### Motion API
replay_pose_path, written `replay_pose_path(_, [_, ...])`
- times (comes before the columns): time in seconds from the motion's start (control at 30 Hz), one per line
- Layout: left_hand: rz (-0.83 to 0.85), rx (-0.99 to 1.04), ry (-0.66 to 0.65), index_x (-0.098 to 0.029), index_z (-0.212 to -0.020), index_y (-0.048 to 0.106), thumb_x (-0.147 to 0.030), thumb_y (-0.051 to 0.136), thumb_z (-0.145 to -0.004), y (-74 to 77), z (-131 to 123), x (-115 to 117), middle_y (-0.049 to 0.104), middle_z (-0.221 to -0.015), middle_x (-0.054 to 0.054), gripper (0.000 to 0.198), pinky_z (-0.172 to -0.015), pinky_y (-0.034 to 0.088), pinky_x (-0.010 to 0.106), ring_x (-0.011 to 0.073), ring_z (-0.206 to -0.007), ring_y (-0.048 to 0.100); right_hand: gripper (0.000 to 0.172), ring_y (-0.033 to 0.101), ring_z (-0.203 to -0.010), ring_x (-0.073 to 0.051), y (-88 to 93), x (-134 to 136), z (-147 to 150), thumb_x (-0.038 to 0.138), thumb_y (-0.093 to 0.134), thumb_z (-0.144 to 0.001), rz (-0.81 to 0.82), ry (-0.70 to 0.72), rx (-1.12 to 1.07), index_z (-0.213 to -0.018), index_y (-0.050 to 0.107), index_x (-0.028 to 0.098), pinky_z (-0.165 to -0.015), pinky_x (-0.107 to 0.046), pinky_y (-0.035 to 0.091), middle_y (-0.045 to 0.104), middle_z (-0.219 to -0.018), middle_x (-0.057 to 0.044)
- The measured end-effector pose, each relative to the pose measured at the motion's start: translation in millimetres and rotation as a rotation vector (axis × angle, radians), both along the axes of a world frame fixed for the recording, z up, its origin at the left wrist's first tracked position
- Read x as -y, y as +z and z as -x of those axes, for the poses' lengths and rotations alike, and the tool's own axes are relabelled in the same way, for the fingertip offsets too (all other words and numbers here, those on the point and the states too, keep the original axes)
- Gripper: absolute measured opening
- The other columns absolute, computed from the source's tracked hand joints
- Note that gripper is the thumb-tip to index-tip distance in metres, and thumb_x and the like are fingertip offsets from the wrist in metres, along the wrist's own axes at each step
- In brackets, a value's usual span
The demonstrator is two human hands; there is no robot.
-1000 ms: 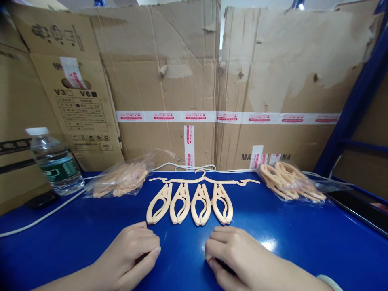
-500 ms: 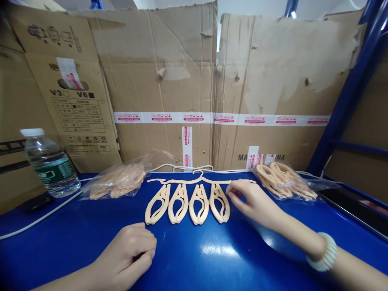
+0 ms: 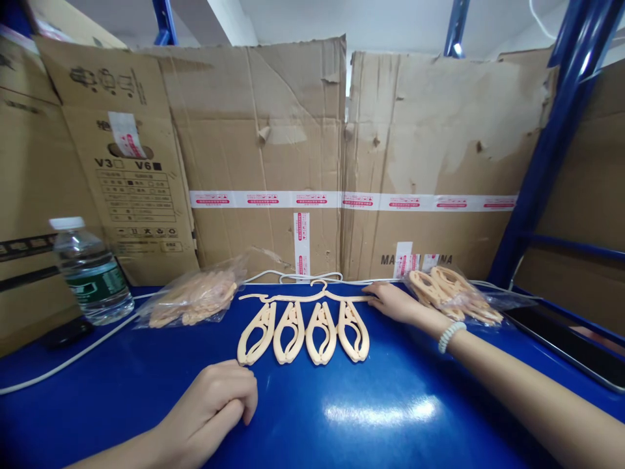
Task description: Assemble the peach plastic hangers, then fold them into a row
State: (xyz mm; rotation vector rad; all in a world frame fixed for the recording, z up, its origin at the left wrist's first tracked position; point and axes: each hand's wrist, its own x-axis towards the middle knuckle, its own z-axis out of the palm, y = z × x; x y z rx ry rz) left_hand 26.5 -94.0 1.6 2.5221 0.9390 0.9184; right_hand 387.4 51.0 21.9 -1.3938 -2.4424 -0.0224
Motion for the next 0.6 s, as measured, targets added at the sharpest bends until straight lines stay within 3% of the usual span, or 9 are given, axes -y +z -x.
replay_pose_path(0.13, [0.009,0.025,0.047,-0.021,-0.073,0.054,-0.008,0.038,-0.074,2.5,-1.6,1.1,0.058,-0.068,-0.002,0.020,-0.062,0.038,0.025,0.0139,-0.063,0.054,0.016,0.067,-0.080,-0.023,5.7,-5.2,1.0,0.015,0.052,-0.087,0.033,0.013,-0.022,-0.084,0.068,0.015,-0.075,-0.031,0.050,0.072,-0.086,-0.010])
replay_pose_path(0.23, [-0.009,0.015,0.093,-0.021,-0.083,0.053,-0.006,0.042,-0.072,8.4,-4.2,3.2,0.055,-0.076,0.000,0.021,-0.063,0.041,0.025,0.0152,-0.069,0.054,0.014,0.066,-0.071,-0.022,12.3,-5.8,1.6,0.016,0.052,-0.086,0.057,0.010,-0.054,-0.079,0.065,0.016,-0.066,-0.029,0.049,0.071,-0.077,-0.009])
replay_pose_path(0.6, [-0.089,0.054,0.084,-0.021,-0.070,0.037,-0.004,0.046,-0.062,8.2,-4.7,2.6,0.051,-0.067,-0.002,0.021,-0.056,0.037,0.023,0.0125,-0.061,0.048,0.016,0.062,-0.054,-0.020,40.6,24.3,-0.2,0.034,0.051,-0.083,0.083,-0.011,-0.166,-0.079,0.057,0.019,-0.053,-0.028,0.045,0.066,-0.058,-0.004])
